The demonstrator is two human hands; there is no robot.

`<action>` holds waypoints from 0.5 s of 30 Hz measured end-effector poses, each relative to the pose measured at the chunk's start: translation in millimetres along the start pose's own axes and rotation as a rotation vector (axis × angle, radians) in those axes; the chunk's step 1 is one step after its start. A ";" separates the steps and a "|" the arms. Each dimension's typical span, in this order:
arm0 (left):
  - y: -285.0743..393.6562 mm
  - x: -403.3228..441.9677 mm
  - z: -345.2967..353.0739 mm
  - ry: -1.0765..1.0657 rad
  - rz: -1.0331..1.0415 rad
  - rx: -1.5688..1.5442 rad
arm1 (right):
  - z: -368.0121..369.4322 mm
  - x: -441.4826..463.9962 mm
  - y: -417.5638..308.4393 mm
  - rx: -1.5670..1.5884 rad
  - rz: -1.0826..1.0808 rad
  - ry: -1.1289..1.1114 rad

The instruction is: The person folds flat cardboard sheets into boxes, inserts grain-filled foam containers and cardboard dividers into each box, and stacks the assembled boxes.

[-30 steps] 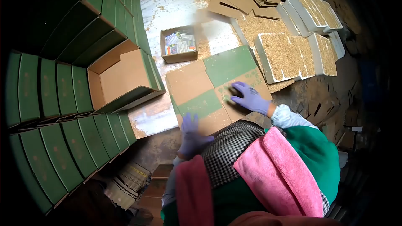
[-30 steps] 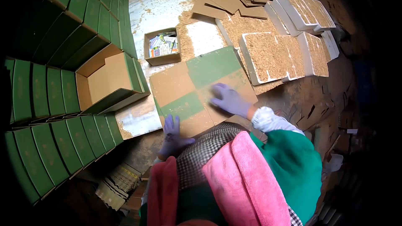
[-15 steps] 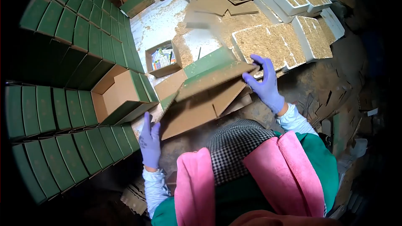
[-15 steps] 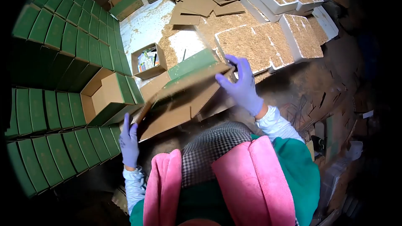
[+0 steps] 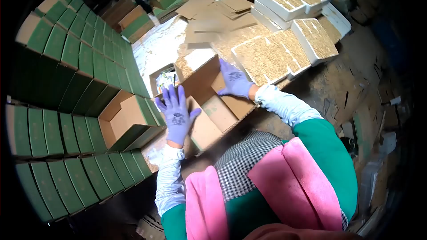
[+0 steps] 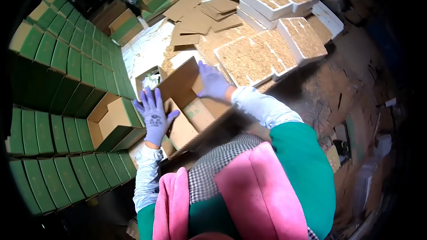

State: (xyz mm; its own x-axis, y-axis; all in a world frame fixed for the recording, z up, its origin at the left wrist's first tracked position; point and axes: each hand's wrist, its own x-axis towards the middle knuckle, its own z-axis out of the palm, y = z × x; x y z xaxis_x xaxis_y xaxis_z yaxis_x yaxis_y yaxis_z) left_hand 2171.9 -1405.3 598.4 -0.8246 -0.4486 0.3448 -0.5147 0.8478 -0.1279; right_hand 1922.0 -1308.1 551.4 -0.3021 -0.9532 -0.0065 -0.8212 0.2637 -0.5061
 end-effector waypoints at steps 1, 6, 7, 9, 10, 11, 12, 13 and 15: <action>2.2 8.2 -6.5 -0.026 -0.035 0.011 | 21.9 -1.3 4.3 0.060 -0.108 0.161; 19.0 -46.1 22.2 0.051 0.084 -0.338 | -14.6 -87.0 0.6 0.560 0.043 0.675; 19.3 -49.7 30.6 -0.036 0.108 -0.378 | -28.6 -102.9 0.9 0.562 0.013 0.771; 3.3 -14.2 21.1 -0.203 0.044 -0.506 | -52.2 -115.9 -19.6 0.376 -0.534 0.442; -13.4 -5.0 44.5 -0.031 0.219 -0.443 | -54.5 -105.6 -31.6 0.010 -0.588 0.262; -29.9 4.4 67.0 0.160 0.374 -0.351 | -39.2 -83.4 -26.8 -0.048 -0.480 0.346; -45.8 0.0 97.7 -0.008 0.388 -0.465 | -7.1 -58.7 -9.1 -0.112 -0.304 0.260; -37.7 -3.5 84.0 -0.104 0.313 -0.511 | 17.5 -40.1 3.9 -0.185 -0.144 0.176; 4.5 -3.6 24.0 -0.217 0.081 -0.526 | 10.4 -45.8 -6.2 0.452 -0.050 0.141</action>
State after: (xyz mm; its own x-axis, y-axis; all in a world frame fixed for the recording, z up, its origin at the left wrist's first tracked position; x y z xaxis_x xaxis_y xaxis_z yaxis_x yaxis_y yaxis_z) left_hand 2166.9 -1406.6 574.3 -0.9144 -0.3772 0.1473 -0.3077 0.8836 0.3529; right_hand 1946.0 -1267.6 545.9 -0.3562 -0.9255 0.1286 -0.5531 0.0979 -0.8274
